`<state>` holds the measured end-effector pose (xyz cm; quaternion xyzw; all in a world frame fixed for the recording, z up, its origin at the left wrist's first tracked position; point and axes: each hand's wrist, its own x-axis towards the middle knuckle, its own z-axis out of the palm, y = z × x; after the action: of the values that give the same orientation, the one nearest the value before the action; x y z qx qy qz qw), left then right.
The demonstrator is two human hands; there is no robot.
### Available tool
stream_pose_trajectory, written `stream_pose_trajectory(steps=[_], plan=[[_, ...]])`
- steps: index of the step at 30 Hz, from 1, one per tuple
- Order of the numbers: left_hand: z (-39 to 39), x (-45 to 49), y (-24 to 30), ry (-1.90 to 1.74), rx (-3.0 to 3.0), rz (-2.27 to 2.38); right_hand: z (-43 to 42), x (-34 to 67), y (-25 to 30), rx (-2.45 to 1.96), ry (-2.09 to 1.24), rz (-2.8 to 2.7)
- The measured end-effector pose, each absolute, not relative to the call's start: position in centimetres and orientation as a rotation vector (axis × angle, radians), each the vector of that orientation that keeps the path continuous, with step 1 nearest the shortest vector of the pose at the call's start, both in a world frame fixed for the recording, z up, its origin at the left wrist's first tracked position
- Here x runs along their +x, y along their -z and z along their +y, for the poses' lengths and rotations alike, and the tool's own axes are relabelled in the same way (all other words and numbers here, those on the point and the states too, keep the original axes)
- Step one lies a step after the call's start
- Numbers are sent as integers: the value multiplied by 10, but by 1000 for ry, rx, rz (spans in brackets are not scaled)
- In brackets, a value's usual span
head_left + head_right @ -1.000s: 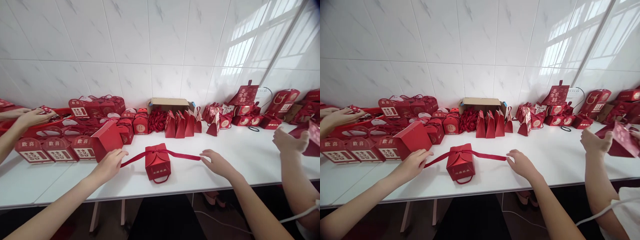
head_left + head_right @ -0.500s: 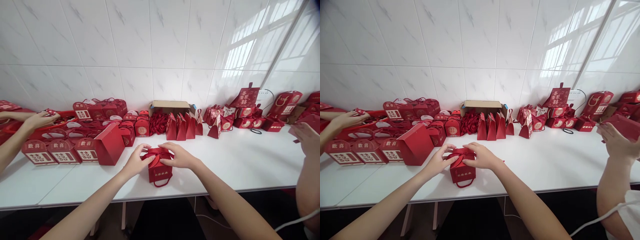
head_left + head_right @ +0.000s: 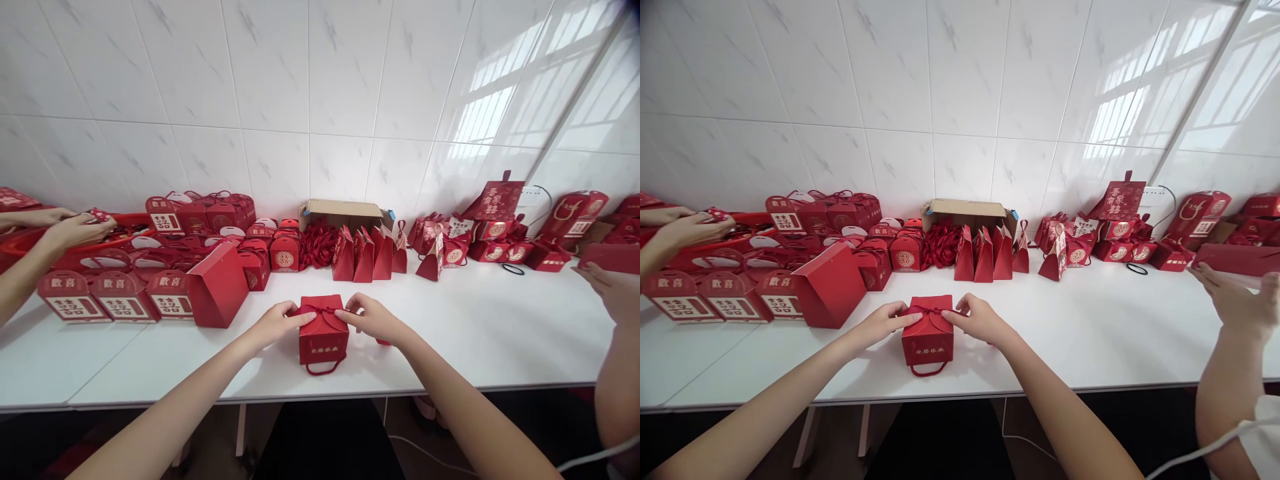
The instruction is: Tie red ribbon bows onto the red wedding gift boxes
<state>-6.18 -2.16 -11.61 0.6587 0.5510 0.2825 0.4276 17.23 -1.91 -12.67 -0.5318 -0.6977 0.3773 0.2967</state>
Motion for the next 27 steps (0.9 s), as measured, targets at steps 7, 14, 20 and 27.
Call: stream_pose_trajectory(steps=[7, 14, 20, 27], plan=[[-23, -58, 116, -765, 1672, 1382, -10, 186, 125, -1219, -1361, -1775], [-18, -66, 126, -787, 1784, 1539, -12, 200, 126, -1245, -1361, -1711], [-26, -66, 120, -834, 1859, 1568, -18, 206, 114, -1272, -1386, -1822], [-34, -46, 104, -1129, 2183, 1293, -21, 214, 97, -975, -1621, -1710]])
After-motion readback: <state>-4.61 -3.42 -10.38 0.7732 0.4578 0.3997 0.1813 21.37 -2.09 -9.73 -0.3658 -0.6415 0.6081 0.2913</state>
